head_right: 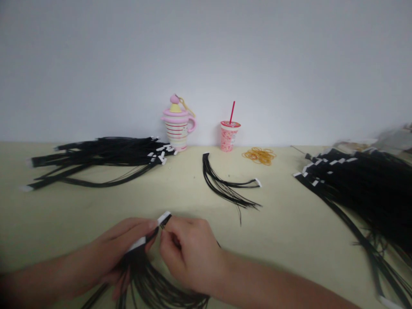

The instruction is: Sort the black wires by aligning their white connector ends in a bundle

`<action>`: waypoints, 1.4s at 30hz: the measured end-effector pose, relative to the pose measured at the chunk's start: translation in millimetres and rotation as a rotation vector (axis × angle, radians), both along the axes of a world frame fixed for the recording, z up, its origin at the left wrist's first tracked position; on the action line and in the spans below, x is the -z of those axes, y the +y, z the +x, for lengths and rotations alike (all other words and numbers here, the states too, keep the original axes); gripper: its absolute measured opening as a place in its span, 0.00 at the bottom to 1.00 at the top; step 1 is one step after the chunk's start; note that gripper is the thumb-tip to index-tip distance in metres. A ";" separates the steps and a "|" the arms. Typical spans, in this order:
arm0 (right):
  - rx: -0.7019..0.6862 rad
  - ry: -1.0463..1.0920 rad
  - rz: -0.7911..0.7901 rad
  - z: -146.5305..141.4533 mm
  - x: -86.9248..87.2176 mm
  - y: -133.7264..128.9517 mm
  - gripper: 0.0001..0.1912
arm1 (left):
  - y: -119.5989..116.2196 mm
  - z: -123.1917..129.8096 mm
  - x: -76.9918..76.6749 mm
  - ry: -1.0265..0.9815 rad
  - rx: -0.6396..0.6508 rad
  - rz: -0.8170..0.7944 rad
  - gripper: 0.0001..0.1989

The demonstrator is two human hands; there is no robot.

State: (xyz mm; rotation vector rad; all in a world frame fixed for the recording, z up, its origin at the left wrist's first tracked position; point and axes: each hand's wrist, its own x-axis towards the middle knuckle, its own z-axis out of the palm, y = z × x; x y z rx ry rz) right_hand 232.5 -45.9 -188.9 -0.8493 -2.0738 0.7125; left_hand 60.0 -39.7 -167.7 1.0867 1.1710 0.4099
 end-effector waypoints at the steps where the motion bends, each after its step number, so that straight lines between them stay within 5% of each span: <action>1: 0.011 -0.030 0.002 1.9 0.4 1.4 0.08 | 1.2 0.1 -0.6 -0.019 -0.008 0.009 0.21; 6: 0.128 -0.179 0.019 22.7 2.2 17.5 0.06 | 10.7 -1.4 2.1 -0.189 -0.090 0.012 0.17; 11: 0.268 -0.224 0.317 31.6 -7.8 17.1 0.10 | 17.2 -4.5 9.2 -0.379 -0.047 -0.049 0.17; 18: -0.026 -0.211 0.584 10.6 -21.4 -23.6 0.05 | 19.5 -6.5 10.2 -0.489 -0.001 -0.075 0.16; 24: -0.037 -0.373 0.362 13.0 -7.5 -13.1 0.13 | 19.3 -9.1 9.6 -0.510 0.034 -0.073 0.16; 30: -0.022 -0.119 0.012 6.3 -5.9 -14.4 0.13 | 15.4 -8.7 8.4 -0.544 0.024 -0.010 0.13; 42: 0.064 -0.108 0.076 7.5 -4.0 -13.4 0.13 | 15.1 -7.5 7.4 -0.566 0.015 0.015 0.09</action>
